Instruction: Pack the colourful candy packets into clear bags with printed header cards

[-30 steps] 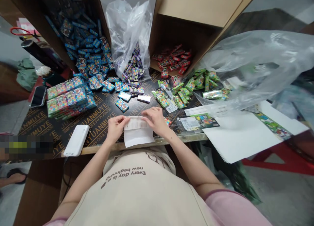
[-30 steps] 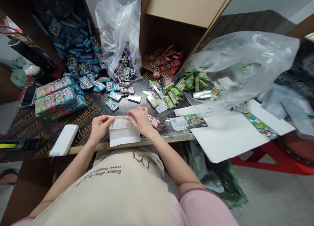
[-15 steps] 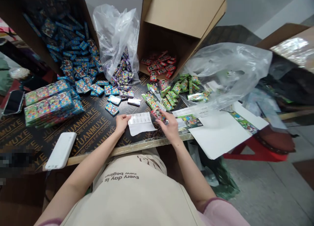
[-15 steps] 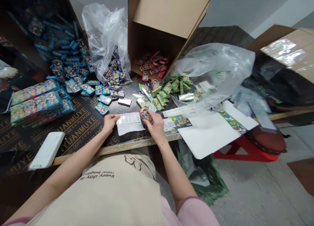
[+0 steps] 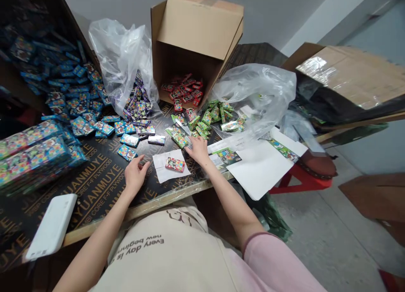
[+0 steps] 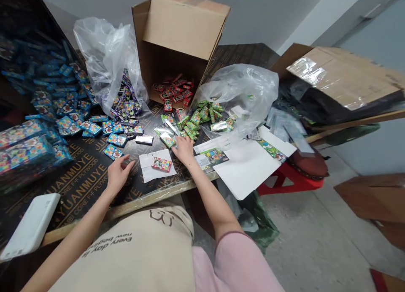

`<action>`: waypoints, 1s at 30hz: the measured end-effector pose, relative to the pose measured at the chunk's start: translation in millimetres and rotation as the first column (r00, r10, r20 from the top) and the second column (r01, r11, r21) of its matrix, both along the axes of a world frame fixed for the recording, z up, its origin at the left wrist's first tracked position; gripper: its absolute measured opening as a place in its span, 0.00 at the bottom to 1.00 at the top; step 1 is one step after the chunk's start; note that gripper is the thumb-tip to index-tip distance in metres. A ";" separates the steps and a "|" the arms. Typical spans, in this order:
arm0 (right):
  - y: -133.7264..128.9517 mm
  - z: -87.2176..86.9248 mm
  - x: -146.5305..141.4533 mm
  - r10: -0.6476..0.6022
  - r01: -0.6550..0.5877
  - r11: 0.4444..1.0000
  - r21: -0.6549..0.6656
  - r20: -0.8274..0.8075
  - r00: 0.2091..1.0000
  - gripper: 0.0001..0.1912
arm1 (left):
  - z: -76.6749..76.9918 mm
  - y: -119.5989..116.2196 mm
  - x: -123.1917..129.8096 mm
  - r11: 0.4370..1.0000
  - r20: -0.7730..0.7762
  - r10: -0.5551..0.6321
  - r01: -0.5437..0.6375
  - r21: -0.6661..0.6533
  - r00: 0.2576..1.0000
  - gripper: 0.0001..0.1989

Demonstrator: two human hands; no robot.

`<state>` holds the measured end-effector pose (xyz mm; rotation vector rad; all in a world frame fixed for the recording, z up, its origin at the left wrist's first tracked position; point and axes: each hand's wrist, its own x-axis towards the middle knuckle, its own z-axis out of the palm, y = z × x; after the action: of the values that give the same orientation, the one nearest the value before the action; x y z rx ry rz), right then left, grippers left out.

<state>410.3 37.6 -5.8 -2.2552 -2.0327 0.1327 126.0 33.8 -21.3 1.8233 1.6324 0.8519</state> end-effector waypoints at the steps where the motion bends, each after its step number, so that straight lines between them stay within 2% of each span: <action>1: 7.0 0.3 1.0 0.013 -0.011 0.998 -0.056 0.036 0.999 0.26 | 1.4 -4.0 -2.8 1.000 0.006 -0.010 0.010 -0.007 1.000 0.19; 4: 19.4 -3.0 -4.4 0.033 -0.024 0.993 -0.115 0.083 0.996 0.29 | 6.6 -13.2 -9.8 1.000 0.050 -0.011 0.012 -0.027 0.999 0.18; 9: 21.6 -0.8 -13.7 0.069 -0.047 0.983 -0.179 0.122 0.990 0.25 | 22.7 -18.1 -18.7 0.998 0.136 0.004 0.004 -0.060 0.991 0.18; 12: 21.3 14.8 -10.5 0.077 -0.051 0.984 -0.173 0.147 0.986 0.31 | 33.8 -16.8 -19.8 0.995 0.227 0.014 0.008 -0.096 0.974 0.19; 15: 20.6 37.4 -6.0 0.057 -0.046 0.997 -0.062 0.172 0.983 0.37 | 42.8 -14.6 -16.8 0.976 0.376 0.061 0.023 -0.217 0.925 0.23; 19: 9.3 60.5 -18.2 0.084 -0.110 0.978 0.177 0.145 0.986 0.32 | 53.7 -14.9 -3.8 0.896 0.639 0.159 0.163 -0.414 0.752 0.28; 22: -16.4 64.1 -56.6 0.272 -0.282 0.890 0.359 0.080 0.959 0.26 | 62.6 -16.2 11.8 0.858 0.782 0.295 0.209 -0.470 0.549 0.31; 23: -27.8 63.5 -74.1 0.369 -0.353 0.840 0.412 0.043 0.928 0.24 | 65.2 -15.9 16.6 0.856 0.823 0.339 0.213 -0.471 0.457 0.32; 25: -50.3 62.6 -109.3 0.574 -0.476 0.725 0.499 -0.056 0.817 0.22 | 68.9 -13.7 22.5 0.837 0.862 0.423 0.243 -0.490 0.279 0.30; 27: -65.4 65.0 -135.4 0.727 -0.529 0.625 0.574 -0.182 0.662 0.17 | 70.7 -11.2 21.2 0.794 0.851 0.497 0.305 -0.525 0.171 0.28; 28: -67.9 67.8 -142.7 0.759 -0.516 0.607 0.605 -0.249 0.601 0.14 | 71.2 -10.9 17.8 0.779 0.847 0.512 0.337 -0.529 0.145 0.28; 29: -66.6 71.6 -146.0 0.763 -0.479 0.615 0.626 -0.320 0.562 0.13 | 71.4 -11.6 13.2 0.775 0.852 0.507 0.362 -0.518 0.134 0.28; 30: -61.9 75.8 -145.6 0.739 -0.419 0.648 0.636 -0.391 0.549 0.13 | 71.4 -13.6 7.8 0.780 0.866 0.482 0.385 -0.494 0.135 0.28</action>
<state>264.7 -24.3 70.0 -0.9277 -2.0289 0.3409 133.8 20.2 50.1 0.2999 0.7750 1.0073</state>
